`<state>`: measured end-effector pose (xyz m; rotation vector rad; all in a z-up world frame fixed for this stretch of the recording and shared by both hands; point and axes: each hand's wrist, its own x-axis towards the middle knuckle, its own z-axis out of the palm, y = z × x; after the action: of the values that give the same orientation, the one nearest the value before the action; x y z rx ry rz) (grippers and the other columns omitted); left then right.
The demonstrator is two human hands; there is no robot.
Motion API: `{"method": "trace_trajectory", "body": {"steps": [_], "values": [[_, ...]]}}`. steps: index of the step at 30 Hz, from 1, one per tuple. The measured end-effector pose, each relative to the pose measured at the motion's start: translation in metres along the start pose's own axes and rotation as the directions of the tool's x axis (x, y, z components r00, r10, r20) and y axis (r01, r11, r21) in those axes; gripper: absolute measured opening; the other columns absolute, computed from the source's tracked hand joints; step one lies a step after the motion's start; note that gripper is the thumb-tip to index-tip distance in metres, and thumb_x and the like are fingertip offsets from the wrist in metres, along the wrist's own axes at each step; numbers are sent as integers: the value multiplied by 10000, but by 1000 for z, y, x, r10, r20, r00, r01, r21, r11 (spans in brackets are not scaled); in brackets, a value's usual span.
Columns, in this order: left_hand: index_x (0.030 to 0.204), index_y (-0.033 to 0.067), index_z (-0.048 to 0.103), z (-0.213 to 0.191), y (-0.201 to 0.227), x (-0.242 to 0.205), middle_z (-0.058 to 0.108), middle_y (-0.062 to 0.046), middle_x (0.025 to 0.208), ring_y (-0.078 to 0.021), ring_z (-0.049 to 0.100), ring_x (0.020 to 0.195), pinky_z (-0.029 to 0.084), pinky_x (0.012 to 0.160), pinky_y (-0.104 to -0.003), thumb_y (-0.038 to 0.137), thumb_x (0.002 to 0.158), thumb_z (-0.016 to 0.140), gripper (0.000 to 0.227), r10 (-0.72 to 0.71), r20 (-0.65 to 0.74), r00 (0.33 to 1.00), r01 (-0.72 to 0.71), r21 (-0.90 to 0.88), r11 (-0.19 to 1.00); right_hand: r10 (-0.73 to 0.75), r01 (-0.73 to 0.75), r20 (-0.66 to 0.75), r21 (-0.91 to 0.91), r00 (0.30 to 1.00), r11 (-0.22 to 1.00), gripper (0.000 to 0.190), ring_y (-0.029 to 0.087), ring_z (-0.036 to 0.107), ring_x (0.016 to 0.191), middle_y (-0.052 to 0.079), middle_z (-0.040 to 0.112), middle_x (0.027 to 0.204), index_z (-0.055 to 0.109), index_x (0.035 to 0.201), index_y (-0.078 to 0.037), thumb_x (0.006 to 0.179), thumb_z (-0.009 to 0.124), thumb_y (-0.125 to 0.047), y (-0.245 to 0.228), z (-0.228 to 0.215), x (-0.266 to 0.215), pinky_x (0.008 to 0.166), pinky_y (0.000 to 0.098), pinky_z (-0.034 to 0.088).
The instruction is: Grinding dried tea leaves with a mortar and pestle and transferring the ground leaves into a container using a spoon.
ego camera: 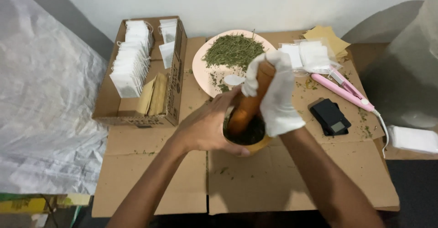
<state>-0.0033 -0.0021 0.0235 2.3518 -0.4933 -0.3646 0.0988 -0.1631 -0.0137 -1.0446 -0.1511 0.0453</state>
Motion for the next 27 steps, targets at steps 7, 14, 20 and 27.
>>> {"method": "trace_trajectory", "body": {"steps": [7, 14, 20, 27], "values": [[1769, 55, 110, 1, 13, -1, 509, -210, 1665, -418, 429, 1582, 301, 1305, -646, 804, 577, 883, 1606, 51, 9, 999, -51, 159, 986, -269, 284, 112, -160, 957, 945, 556, 261, 529, 300, 165, 495, 406, 651, 651, 13, 1049, 478, -335, -16, 7, -36, 358, 324, 402], [1766, 23, 105, 12, 12, -7, 512, -315, 1566, -491, 483, 1509, 431, 1229, -687, 1016, 593, 665, 1636, -117, -62, 991, 129, 246, 961, -381, 437, 312, -137, 871, 889, 657, 253, 566, 315, 189, 556, 414, 639, 642, 34, 1136, 418, -339, -12, 9, -12, 386, 300, 451], [1739, -24, 187, -10, 16, -6, 327, -300, 1747, -514, 295, 1611, 228, 1319, -662, 880, 577, 832, 1607, 48, 92, 995, -60, 134, 989, -62, -20, 553, 141, 831, 990, 668, 330, 553, 363, 212, 520, 472, 573, 727, 45, 1123, 404, -466, 30, -53, 40, 396, 416, 440], [1748, -23, 98, -3, 20, -8, 240, -295, 1795, -514, 209, 1643, 160, 1332, -640, 967, 545, 748, 1688, -1, 119, 993, -18, 161, 987, -208, 226, 198, -71, 958, 972, 519, 286, 531, 263, 271, 560, 443, 645, 695, 58, 1111, 568, -243, -7, 4, -36, 285, 312, 409]]}}
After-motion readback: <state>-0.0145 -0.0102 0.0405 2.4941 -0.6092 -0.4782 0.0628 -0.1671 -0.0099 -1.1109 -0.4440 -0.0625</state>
